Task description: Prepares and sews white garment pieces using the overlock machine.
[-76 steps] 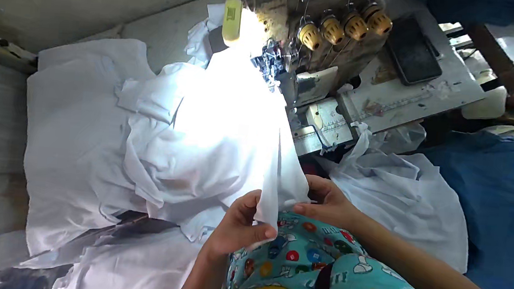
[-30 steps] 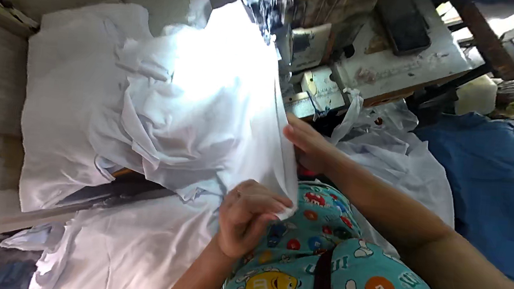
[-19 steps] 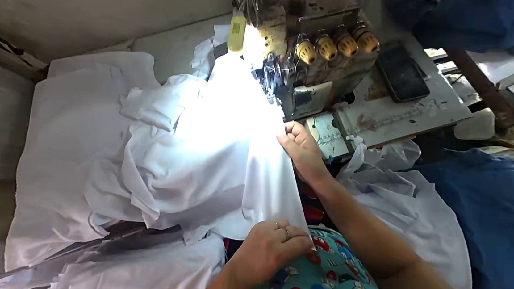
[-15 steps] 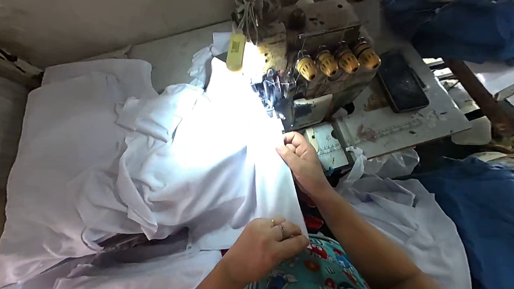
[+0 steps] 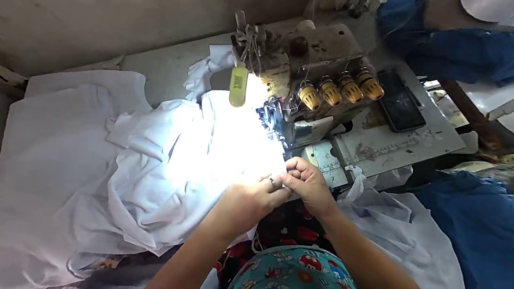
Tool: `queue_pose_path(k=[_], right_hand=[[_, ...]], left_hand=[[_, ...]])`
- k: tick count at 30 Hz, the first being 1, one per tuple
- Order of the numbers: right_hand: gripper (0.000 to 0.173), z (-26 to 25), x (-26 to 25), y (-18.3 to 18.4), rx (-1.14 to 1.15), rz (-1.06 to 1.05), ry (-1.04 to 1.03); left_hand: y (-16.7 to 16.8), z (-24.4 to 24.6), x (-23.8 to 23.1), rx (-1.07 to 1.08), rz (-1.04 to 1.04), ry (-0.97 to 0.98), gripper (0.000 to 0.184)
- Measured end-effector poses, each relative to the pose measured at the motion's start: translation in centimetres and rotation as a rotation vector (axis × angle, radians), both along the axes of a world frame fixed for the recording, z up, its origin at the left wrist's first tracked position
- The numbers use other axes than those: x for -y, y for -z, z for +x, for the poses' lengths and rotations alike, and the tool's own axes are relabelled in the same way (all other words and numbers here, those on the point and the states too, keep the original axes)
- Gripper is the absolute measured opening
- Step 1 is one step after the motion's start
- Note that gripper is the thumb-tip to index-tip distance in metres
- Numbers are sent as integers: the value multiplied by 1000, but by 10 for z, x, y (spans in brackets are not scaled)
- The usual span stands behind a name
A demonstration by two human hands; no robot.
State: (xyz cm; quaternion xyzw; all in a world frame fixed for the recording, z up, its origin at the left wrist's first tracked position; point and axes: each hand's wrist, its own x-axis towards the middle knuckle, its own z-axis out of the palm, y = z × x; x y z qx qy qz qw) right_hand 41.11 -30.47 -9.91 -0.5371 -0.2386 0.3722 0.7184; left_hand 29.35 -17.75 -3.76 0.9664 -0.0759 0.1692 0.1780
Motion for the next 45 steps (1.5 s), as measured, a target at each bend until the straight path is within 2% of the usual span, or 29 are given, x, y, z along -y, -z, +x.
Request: queue_pose_path(k=[2, 3, 5, 6, 10, 12, 15, 18, 21, 24, 26, 29, 32, 34, 37, 39, 42, 45], right_hand=[[13, 1, -1, -2, -23, -19, 37], [15, 1, -1, -3, -17, -23, 52], [18, 2, -1, -6, 34, -33, 63], [18, 2, -1, -7, 81, -37, 66], [14, 8, -3, -12, 304, -33, 74], [10, 16, -8, -9, 468, -35, 94], [16, 27, -17, -6, 737, -114, 114], [23, 29, -19, -7, 850, -193, 82], [23, 29, -17, -7, 856, -179, 57], [23, 24, -14, -9, 851, -115, -11], [23, 20, -14, -13, 853, -70, -64], [23, 12, -14, -16, 851, 35, -119], [22, 4, -14, -13, 902, 114, -125], [25, -2, -13, -10, 960, 117, -122], [36, -4, -11, -8, 1044, 120, -230], [33, 4, -9, -8, 1060, 105, -239], [17, 33, -6, -14, 1005, 25, -104], [12, 61, 0, -28, 1070, -54, -1]], left_hand=[[20, 4, -12, 137, 30, -4, 14], [27, 6, -14, 168, 7, -15, 17], [39, 9, -17, 148, -18, -86, 43], [44, 9, -19, 131, -34, -113, 49], [42, 8, -30, 236, 4, -141, 15], [34, 9, -39, 236, 54, -78, 20], [25, 18, -64, 225, 25, 13, 22], [20, 26, -90, 154, -26, 25, 22], [1, 37, -93, 3, 43, -171, 33], [-6, 51, -87, -123, 22, -439, 27], [3, 50, -85, -58, -70, -527, 22], [17, 27, -81, 168, -154, -561, 16], [15, -13, -66, 99, -147, -735, 16], [17, -36, -49, 59, -117, -780, 17], [17, -48, -12, 71, -96, -686, 23], [16, -40, 2, 96, -64, -573, 23], [16, -20, -10, 139, 32, -442, 30], [12, -8, -33, 150, 15, -327, 33]])
